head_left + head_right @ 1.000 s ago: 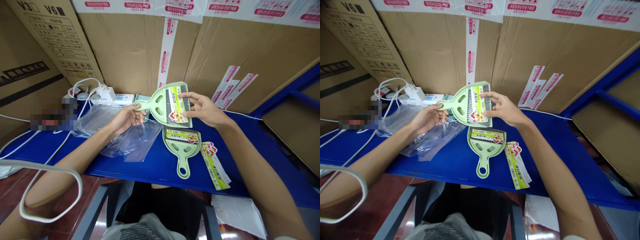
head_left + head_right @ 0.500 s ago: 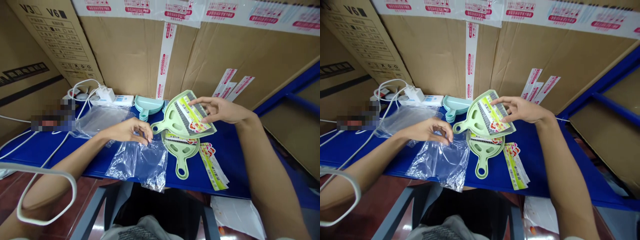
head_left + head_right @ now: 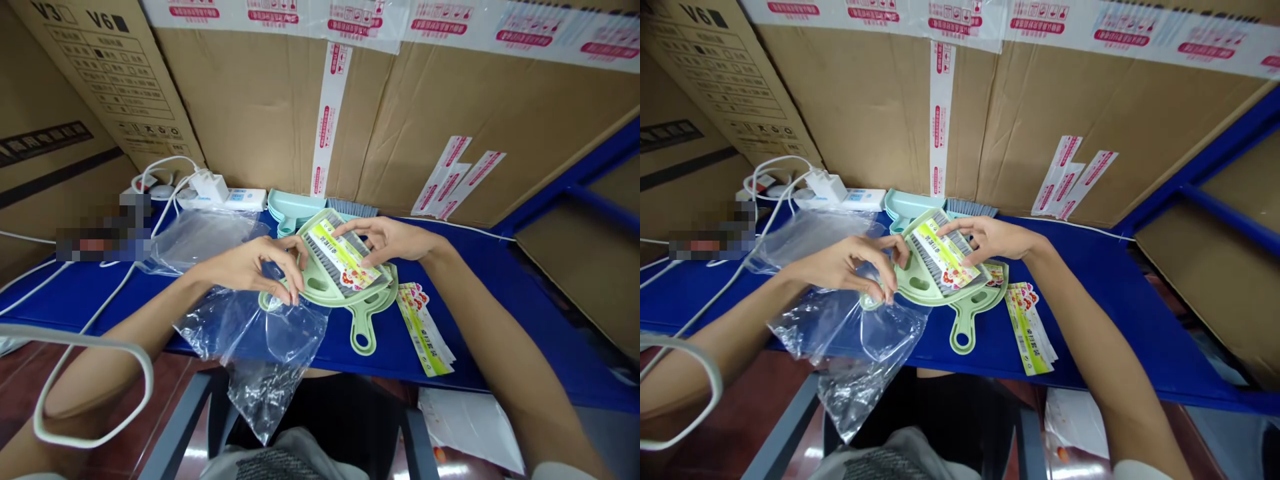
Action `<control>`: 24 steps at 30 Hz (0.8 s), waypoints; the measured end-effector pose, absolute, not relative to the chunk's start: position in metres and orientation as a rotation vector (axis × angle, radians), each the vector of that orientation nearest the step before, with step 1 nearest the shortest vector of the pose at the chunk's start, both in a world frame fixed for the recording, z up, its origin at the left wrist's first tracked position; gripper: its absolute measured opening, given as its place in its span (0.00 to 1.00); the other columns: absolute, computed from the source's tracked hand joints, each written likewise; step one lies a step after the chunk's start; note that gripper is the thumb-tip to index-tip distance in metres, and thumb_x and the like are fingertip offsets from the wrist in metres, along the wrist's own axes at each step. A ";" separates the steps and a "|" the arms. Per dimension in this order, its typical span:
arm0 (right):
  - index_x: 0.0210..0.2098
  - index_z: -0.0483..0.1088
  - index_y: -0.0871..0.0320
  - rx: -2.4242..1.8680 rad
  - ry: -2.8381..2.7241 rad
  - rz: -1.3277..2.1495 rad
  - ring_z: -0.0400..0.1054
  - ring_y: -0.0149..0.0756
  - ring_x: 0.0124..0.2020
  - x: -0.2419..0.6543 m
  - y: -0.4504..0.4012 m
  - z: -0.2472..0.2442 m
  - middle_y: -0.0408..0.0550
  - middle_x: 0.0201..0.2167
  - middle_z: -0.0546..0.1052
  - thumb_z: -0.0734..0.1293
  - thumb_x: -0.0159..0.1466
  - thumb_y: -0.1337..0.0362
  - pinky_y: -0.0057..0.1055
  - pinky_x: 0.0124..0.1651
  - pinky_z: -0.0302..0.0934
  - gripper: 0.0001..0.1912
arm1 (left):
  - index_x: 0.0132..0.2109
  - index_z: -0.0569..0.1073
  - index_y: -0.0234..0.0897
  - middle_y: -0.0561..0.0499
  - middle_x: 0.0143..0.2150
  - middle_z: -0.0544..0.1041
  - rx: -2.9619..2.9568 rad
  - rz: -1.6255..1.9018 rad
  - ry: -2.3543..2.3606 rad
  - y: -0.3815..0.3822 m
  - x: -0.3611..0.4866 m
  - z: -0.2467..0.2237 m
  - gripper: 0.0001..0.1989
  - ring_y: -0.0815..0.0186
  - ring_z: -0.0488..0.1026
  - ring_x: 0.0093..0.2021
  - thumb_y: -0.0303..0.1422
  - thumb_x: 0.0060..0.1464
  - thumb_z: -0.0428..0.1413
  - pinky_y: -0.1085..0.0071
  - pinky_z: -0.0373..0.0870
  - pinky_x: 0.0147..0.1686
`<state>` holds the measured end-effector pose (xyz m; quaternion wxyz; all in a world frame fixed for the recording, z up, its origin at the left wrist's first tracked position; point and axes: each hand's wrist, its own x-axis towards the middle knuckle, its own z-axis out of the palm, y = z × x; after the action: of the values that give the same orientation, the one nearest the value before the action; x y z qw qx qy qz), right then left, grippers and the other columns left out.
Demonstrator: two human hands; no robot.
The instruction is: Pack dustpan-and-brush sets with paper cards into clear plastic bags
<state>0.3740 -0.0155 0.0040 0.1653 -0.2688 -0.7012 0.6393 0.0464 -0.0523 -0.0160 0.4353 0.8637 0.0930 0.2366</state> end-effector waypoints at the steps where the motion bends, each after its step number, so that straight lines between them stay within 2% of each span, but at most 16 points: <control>1: 0.60 0.77 0.50 -0.784 -1.979 1.794 0.76 0.45 0.59 0.375 -0.015 0.005 0.51 0.62 0.76 0.84 0.53 0.65 0.39 0.55 0.78 0.36 | 0.46 0.87 0.44 0.45 0.36 0.86 2.150 0.578 0.225 -0.052 0.046 -0.016 0.10 0.56 0.74 0.52 0.26 0.58 0.70 0.59 0.74 0.53; 5: 0.59 0.77 0.50 -0.793 -1.945 1.776 0.78 0.44 0.55 0.376 -0.017 0.010 0.50 0.60 0.78 0.84 0.53 0.67 0.38 0.53 0.79 0.35 | 0.45 0.88 0.45 0.44 0.36 0.86 2.140 0.618 0.249 -0.053 0.046 -0.017 0.09 0.54 0.75 0.52 0.27 0.58 0.70 0.58 0.74 0.52; 11: 0.60 0.76 0.49 -0.720 -2.027 2.000 0.79 0.41 0.52 0.361 -0.027 0.004 0.48 0.60 0.77 0.83 0.55 0.66 0.36 0.51 0.79 0.34 | 0.44 0.88 0.46 0.45 0.34 0.86 2.178 0.683 0.303 -0.052 0.051 -0.018 0.07 0.53 0.75 0.50 0.31 0.58 0.70 0.54 0.74 0.53; 14: 0.61 0.75 0.50 -0.698 -1.988 2.040 0.79 0.40 0.51 0.348 -0.033 -0.004 0.49 0.60 0.76 0.84 0.54 0.65 0.35 0.51 0.78 0.36 | 0.43 0.88 0.46 0.45 0.34 0.86 2.187 0.691 0.310 -0.052 0.053 -0.018 0.06 0.53 0.76 0.50 0.31 0.58 0.70 0.55 0.74 0.53; 18: 0.60 0.74 0.52 -0.617 -1.867 2.028 0.78 0.40 0.55 0.330 -0.042 -0.020 0.51 0.60 0.76 0.84 0.55 0.65 0.33 0.52 0.77 0.35 | 0.42 0.88 0.46 0.44 0.36 0.86 2.202 0.711 0.340 -0.049 0.048 -0.013 0.06 0.54 0.76 0.51 0.31 0.58 0.70 0.57 0.74 0.53; 24: 0.64 0.70 0.56 -0.659 -1.829 2.103 0.79 0.37 0.47 0.303 -0.067 -0.046 0.54 0.58 0.78 0.84 0.54 0.64 0.34 0.49 0.77 0.40 | 0.43 0.88 0.47 0.45 0.37 0.86 2.277 0.699 0.316 -0.041 0.040 -0.013 0.05 0.56 0.75 0.49 0.33 0.58 0.70 0.61 0.75 0.49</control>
<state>0.3029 -0.0674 -0.0459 0.1383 -0.2278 -0.6325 0.7273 0.0398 -0.0415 -0.0130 0.3612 0.8837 0.1226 0.2711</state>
